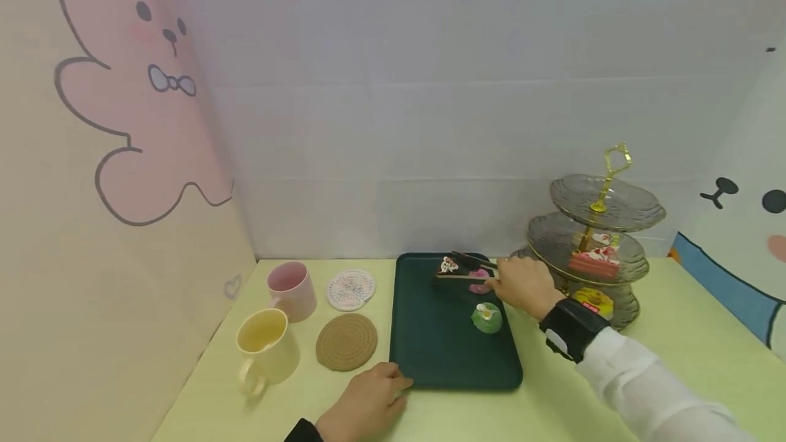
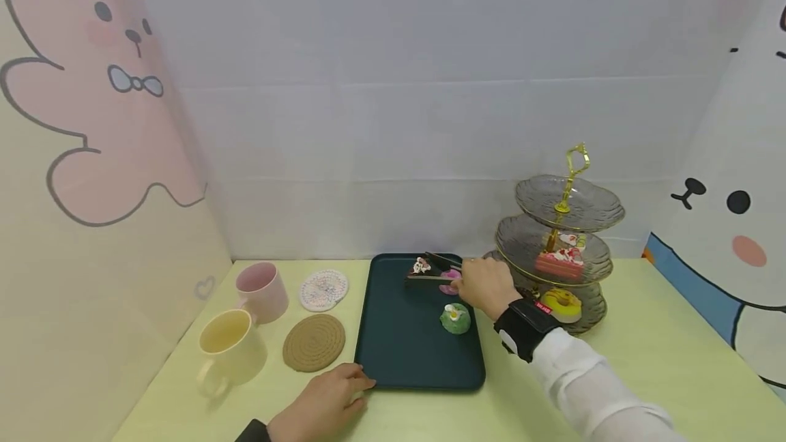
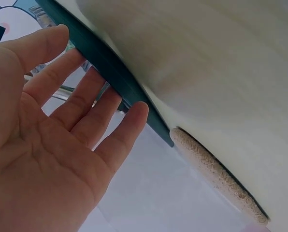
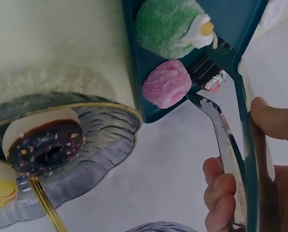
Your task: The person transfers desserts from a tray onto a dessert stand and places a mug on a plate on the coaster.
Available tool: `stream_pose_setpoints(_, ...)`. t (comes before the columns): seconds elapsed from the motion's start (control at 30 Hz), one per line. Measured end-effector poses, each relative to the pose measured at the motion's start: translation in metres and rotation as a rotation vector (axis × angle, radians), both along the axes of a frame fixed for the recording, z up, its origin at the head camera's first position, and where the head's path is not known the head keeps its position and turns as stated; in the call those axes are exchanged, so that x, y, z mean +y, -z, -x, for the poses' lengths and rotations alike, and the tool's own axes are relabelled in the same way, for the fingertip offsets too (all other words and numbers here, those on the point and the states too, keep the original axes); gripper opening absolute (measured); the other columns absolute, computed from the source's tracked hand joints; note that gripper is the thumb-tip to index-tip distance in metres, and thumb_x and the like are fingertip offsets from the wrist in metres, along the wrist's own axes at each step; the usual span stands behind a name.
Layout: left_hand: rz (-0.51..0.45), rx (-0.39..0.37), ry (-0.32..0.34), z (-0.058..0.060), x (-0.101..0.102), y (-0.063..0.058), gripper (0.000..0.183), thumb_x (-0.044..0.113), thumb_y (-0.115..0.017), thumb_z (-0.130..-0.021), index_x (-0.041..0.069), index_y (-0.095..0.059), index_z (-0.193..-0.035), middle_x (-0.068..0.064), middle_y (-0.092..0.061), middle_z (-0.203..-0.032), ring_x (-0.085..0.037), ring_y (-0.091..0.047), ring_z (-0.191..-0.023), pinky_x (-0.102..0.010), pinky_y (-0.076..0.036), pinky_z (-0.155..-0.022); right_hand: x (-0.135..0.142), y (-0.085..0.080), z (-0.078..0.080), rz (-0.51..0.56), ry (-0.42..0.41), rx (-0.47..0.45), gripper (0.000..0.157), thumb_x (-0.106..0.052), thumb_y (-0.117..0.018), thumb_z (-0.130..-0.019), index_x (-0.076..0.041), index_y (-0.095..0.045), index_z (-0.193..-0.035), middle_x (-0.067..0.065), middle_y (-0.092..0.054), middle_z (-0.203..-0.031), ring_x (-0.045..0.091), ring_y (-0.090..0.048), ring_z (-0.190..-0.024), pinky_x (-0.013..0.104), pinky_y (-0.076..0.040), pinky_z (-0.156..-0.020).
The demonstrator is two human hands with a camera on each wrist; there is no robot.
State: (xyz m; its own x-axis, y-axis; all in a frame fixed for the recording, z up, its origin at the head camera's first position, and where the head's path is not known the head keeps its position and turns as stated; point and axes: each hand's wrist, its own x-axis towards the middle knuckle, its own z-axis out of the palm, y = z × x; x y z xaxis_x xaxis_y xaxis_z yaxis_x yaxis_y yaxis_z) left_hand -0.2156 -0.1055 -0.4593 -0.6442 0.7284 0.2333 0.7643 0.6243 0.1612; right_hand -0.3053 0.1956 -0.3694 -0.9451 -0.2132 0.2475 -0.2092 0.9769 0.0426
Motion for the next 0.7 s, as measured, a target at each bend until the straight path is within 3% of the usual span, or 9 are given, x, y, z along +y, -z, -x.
stream_pose_setpoints(0.23,-0.005,-0.016,-0.001,0.000,0.001,0.001,0.022,0.017,-0.062,-0.085,0.010,-0.070,-0.105,-0.001,-0.061,-0.090,-0.012,-0.056,-0.084,-0.026,-0.051,-0.067,-0.007,-0.001,0.005,-0.029,-0.036,0.023,0.038,-0.032,-0.069,-0.079,-0.012,-0.047,-0.054,-0.002,-0.035,-0.049,0.016,-0.039,-0.043,0.032,-0.035,-0.036)
stream_pose_setpoints(0.5,-0.001,-0.007,0.003,0.001,0.001,0.001,0.022,0.017,-0.062,-0.085,0.010,-0.070,-0.105,0.000,-0.059,-0.089,-0.012,-0.055,-0.083,-0.026,-0.051,-0.066,-0.018,0.002,0.006,-0.084,-0.098,0.107,0.047,-0.030,-0.070,-0.078,-0.015,-0.040,-0.046,-0.003,-0.030,-0.049,0.014,-0.036,-0.041,0.035,-0.041,-0.035)
stream_pose_setpoints(0.7,0.009,-0.017,-0.010,0.001,0.001,0.000,0.022,0.017,-0.063,-0.084,0.010,-0.070,-0.105,0.000,-0.059,-0.089,-0.012,-0.055,-0.083,-0.025,-0.051,-0.065,-0.018,0.008,0.007,-0.108,-0.117,0.169,0.047,-0.030,-0.069,-0.079,-0.014,-0.042,-0.044,-0.002,-0.035,-0.046,0.014,-0.039,-0.039,0.035,-0.043,-0.033)
